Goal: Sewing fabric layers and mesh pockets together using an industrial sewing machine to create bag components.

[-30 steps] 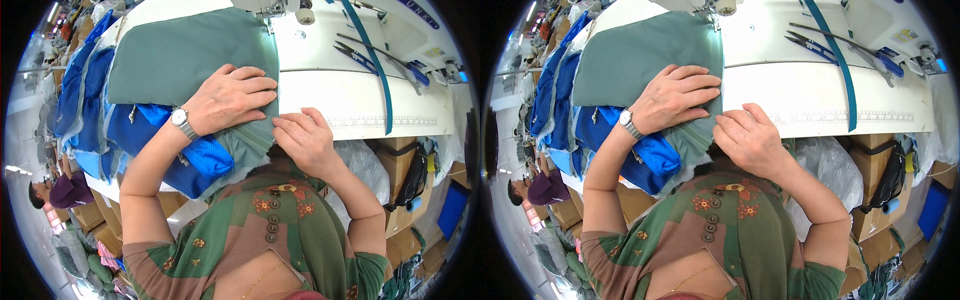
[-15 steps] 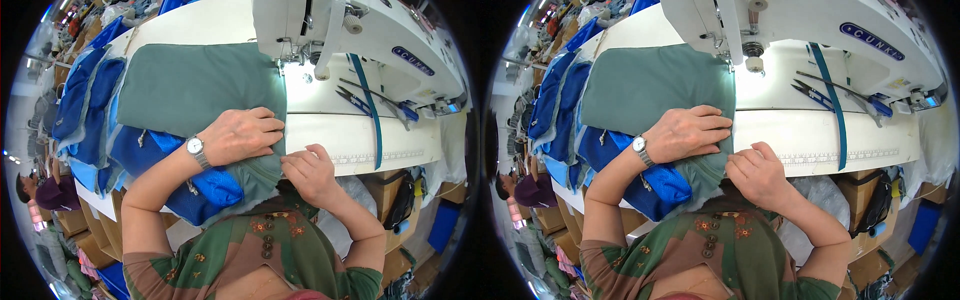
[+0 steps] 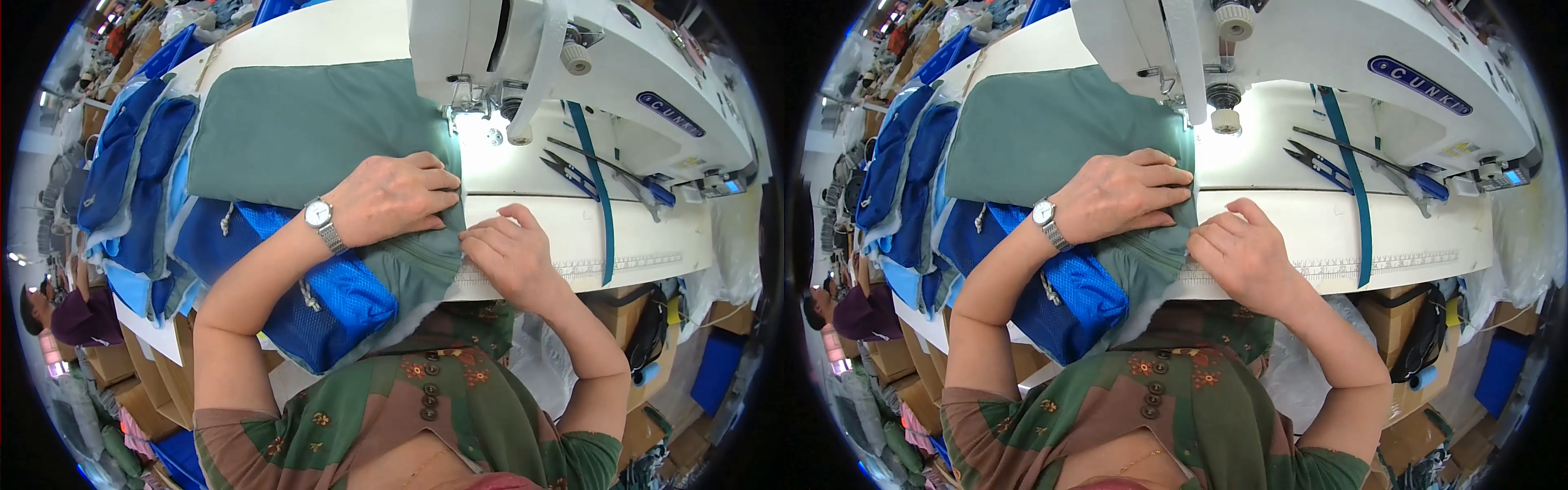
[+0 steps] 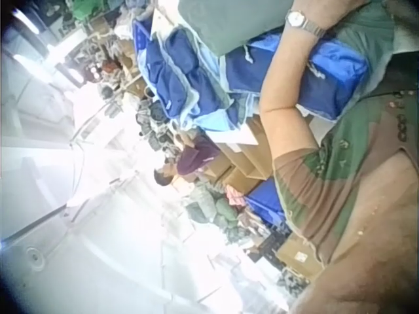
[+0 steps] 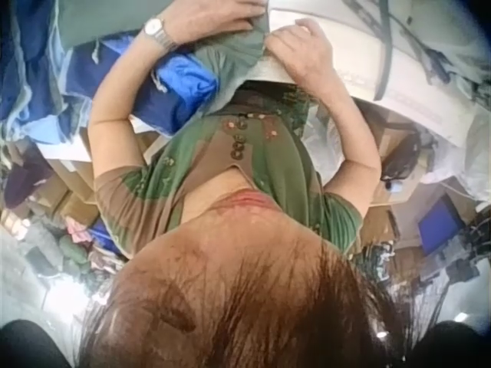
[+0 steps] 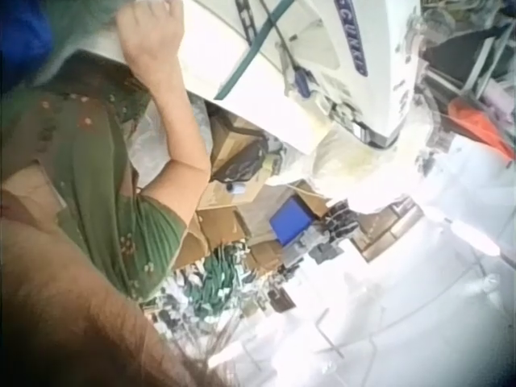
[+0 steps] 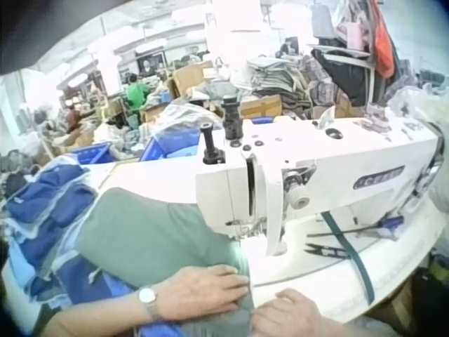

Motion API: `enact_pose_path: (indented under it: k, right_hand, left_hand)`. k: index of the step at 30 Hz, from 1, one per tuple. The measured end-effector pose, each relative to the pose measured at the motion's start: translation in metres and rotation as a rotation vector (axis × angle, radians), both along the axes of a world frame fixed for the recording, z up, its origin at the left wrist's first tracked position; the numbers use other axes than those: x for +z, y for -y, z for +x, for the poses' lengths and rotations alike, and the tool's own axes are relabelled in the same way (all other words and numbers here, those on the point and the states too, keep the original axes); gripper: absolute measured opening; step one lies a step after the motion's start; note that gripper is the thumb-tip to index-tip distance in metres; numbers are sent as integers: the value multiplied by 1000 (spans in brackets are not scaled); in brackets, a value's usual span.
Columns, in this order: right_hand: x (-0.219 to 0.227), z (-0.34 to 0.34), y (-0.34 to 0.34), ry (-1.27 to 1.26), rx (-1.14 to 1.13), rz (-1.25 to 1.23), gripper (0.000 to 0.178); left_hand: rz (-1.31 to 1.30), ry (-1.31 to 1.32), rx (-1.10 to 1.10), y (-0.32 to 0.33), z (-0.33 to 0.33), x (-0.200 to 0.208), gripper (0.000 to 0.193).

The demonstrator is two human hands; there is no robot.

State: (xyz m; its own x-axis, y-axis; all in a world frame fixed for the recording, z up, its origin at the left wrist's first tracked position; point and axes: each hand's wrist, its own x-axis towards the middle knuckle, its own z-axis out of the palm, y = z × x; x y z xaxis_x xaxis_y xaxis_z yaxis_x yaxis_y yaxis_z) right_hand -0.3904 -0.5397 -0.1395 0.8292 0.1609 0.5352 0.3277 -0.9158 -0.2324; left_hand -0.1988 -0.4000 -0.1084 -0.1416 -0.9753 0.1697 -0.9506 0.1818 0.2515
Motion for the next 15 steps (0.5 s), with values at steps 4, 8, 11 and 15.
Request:
enact_pose_path:
  k: [4, 8, 11, 15]
  right_hand:
    - [1, 13, 12, -29, -4, -35, 12]
    - [2, 17, 11, -9, 6, -14, 11]
    - [2, 18, 12, 6, 11, -34, 12]
    - [2, 16, 11, 10, 1, -65, 12]
  left_hand:
    - [-18, 54, 4, 9, 10, -1, 29]
    - [-10, 65, 3, 11, 18, -1, 29]
    - [-15, 69, -14, 12, 22, -2, 30]
    - [-20, 39, -35, 13, 25, -1, 31]
